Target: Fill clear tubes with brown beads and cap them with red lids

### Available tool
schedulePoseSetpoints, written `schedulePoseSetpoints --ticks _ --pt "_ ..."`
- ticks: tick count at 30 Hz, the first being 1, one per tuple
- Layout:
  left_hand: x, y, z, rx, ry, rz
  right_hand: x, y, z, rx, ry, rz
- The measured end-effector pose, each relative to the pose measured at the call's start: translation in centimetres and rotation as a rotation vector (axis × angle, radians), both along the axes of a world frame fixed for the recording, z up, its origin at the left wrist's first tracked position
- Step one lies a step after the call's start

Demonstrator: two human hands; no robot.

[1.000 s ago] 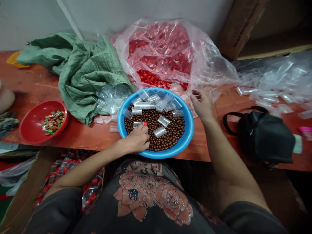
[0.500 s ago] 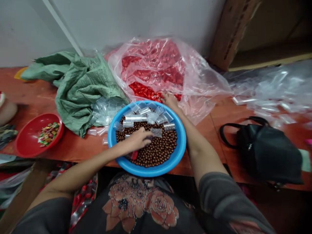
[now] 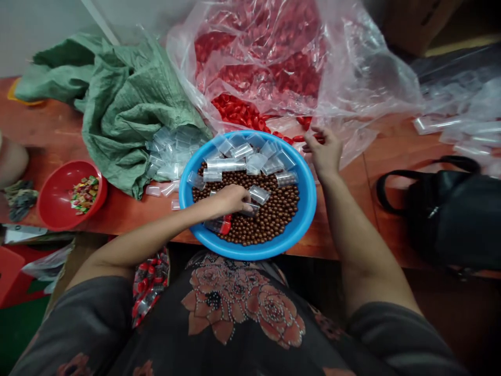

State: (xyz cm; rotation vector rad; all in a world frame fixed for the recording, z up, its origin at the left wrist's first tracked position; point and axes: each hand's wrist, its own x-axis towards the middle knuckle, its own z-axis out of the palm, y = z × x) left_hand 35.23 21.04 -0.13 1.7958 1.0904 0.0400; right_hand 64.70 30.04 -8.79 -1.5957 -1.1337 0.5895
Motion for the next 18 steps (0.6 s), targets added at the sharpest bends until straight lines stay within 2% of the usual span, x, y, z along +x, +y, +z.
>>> schedulePoseSetpoints --ticks 3,6,9,12,15,18 --pt "1.8 -0.1 -0.5 -0.310 -0.026 0.103 1.0 -4.2 1.6 0.068 0.282 -0.095" --pt "3.1 -0.1 -1.0 -0.494 -0.150 0.208 1.3 -8.7 3.3 0.129 0.486 -0.097" --pt "3.9 -0.3 -1.7 -0.582 -0.268 0.258 0.3 -12.7 4.8 0.157 0.635 -0.065" --pt "4.5 -0.7 -2.3 -0.638 -0.379 0.310 -1.6 -15.7 6.3 0.155 0.688 -0.068" --pt "4.7 -1.0 -2.5 -0.679 -0.481 0.373 -3.3 -17.5 7.6 0.131 0.712 -0.030" --pt "4.1 -1.1 -1.5 -0.686 -0.565 0.425 -4.4 -18.5 8.4 0.107 0.751 0.037"
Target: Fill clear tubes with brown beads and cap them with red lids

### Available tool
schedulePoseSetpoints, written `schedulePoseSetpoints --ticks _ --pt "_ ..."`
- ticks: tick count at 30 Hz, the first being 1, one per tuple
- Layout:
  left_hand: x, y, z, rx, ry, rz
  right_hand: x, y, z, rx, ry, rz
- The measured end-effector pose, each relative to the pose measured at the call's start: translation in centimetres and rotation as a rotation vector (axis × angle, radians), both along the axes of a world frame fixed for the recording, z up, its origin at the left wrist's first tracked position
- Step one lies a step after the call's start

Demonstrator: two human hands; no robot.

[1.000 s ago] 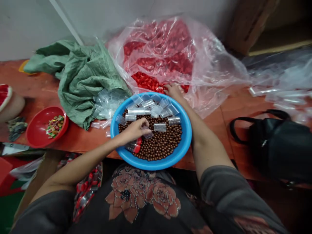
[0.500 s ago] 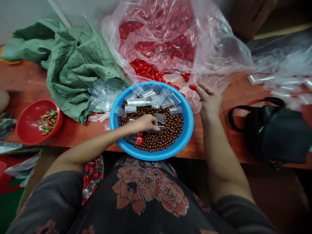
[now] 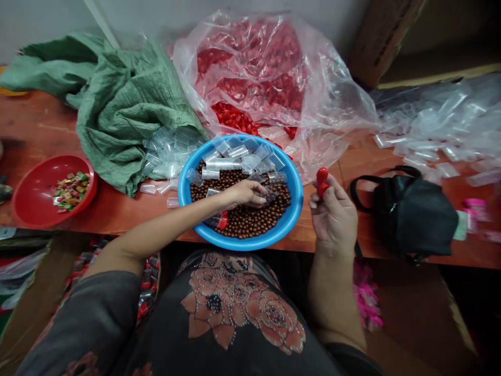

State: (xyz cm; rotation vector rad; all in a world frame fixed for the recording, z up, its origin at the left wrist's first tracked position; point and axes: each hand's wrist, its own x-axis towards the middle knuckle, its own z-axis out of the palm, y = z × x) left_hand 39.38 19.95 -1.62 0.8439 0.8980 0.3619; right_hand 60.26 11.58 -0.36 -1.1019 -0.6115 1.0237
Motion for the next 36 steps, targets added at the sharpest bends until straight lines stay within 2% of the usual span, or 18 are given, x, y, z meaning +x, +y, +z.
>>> schedulePoseSetpoints --ticks 5,7,13,19,23,28,31,33,36 --pt "-2.4 -0.7 3.2 -0.001 -0.140 0.059 -1.7 -0.3 0.7 -0.003 0.051 0.162" --pt "-3.4 -1.3 4.0 0.025 -0.168 0.104 -2.5 -0.1 1.1 0.014 0.055 0.209" --pt "-5.7 -2.8 4.8 0.243 -0.166 0.206 -5.0 1.0 2.4 -0.022 0.079 0.298" --pt "-7.4 -2.9 5.6 0.357 -0.111 0.294 -7.0 1.2 2.7 -0.052 -0.050 0.370" --pt "-7.9 -3.0 5.5 0.396 -0.106 0.269 -7.9 1.3 2.7 -0.005 -0.229 0.320" --pt "-7.6 -3.4 5.2 0.403 -0.170 0.259 -8.5 1.8 3.7 0.210 -0.704 0.322" --pt "-7.3 -3.6 5.0 0.393 -0.221 0.229 -8.7 2.1 4.4 0.332 -0.955 0.392" --pt "-7.1 -3.7 4.9 0.382 -0.234 0.226 -8.6 2.3 4.6 0.361 -1.039 0.459" --pt "-7.1 -4.0 4.8 0.356 -0.250 0.255 -8.4 2.2 4.7 0.384 -1.028 0.503"
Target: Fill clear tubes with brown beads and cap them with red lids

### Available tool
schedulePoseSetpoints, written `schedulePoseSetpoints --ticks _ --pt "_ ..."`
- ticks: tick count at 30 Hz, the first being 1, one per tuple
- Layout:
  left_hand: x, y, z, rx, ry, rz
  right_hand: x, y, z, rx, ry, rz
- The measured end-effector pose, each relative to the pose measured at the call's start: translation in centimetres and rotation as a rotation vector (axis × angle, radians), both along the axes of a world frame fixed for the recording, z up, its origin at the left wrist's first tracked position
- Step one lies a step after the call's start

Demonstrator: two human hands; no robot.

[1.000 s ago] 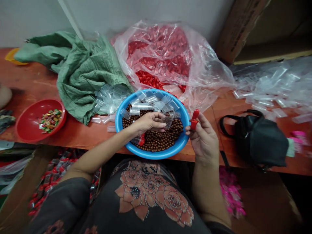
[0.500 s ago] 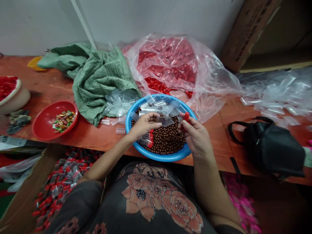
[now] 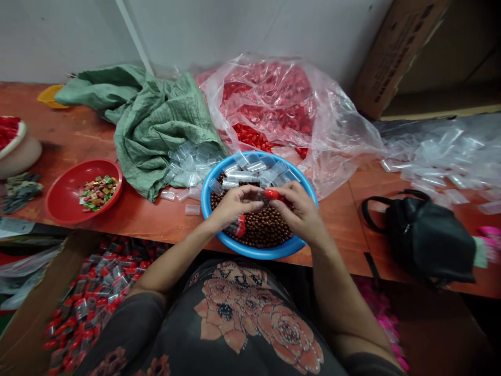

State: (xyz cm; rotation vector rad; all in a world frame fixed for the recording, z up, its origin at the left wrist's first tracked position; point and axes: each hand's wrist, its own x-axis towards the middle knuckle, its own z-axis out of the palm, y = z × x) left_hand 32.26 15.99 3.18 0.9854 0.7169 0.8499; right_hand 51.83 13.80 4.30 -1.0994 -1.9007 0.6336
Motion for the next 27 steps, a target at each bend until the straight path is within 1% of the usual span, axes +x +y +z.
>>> schedulePoseSetpoints --ticks 4,6,8,10,12,14,17,22,24,27 --pt "0.0 -0.2 0.0 -0.027 -0.024 -0.003 0.1 -0.1 -0.3 -0.045 0.038 -0.004" --pt "0.0 -0.3 0.1 -0.049 -0.030 -0.007 0.1 -0.2 -0.6 -0.079 0.100 -0.069" --pt "0.0 -0.3 0.2 -0.063 -0.031 0.001 0.1 -0.2 -0.7 -0.150 0.267 -0.160" --pt "-0.1 -0.3 0.4 -0.061 -0.019 0.016 0.1 -0.2 -0.8 -0.241 0.481 -0.218" --pt "-0.3 -0.3 0.5 -0.054 -0.001 0.033 0.2 -0.2 -0.7 -0.326 0.642 -0.209" --pt "-0.3 -0.3 0.5 -0.047 0.012 0.046 0.3 0.0 -0.6 -0.405 0.714 -0.165" --pt "-0.4 -0.2 0.4 -0.043 0.003 0.062 0.4 0.4 -0.4 -0.463 0.739 -0.131" --pt "-0.3 -0.2 0.3 -0.026 -0.027 0.059 0.4 0.7 -0.2 -0.452 0.749 -0.147" --pt "-0.2 -0.2 0.1 0.000 0.000 0.066 0.3 0.5 0.1 -0.386 0.683 -0.142" --pt "-0.1 -0.2 -0.2 0.038 0.037 0.074 0.0 0.0 0.6 -0.172 0.421 -0.089"
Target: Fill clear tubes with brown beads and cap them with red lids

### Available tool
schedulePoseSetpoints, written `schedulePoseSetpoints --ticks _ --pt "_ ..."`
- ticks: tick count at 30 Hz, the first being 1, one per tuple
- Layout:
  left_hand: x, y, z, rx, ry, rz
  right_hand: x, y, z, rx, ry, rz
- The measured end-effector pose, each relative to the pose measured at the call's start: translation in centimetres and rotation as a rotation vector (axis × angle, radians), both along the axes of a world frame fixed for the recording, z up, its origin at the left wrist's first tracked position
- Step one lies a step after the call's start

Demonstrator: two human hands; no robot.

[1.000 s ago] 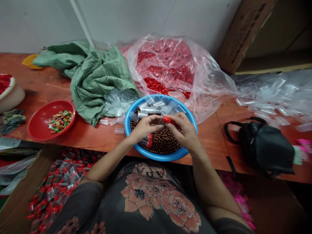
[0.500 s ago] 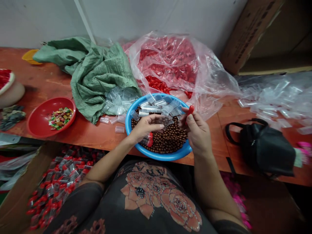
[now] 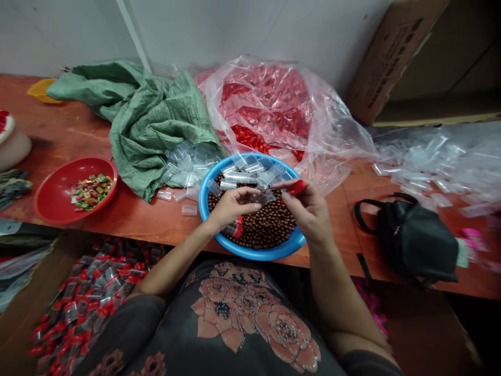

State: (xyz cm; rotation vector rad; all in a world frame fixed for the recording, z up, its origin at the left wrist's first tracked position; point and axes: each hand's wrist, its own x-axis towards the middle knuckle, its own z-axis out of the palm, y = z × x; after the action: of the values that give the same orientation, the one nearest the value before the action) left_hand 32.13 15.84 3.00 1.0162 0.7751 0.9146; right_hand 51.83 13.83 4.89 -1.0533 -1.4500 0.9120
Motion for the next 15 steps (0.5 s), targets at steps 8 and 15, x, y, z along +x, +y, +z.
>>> schedulePoseSetpoints --ticks 8,15 --pt "-0.11 -0.08 -0.01 -0.016 -0.034 0.030 -0.25 -0.89 0.01 0.241 -0.385 -0.042" --pt "-0.07 -0.52 0.16 0.053 0.074 -0.020 -0.25 -0.85 -0.09 0.315 -0.539 0.074"
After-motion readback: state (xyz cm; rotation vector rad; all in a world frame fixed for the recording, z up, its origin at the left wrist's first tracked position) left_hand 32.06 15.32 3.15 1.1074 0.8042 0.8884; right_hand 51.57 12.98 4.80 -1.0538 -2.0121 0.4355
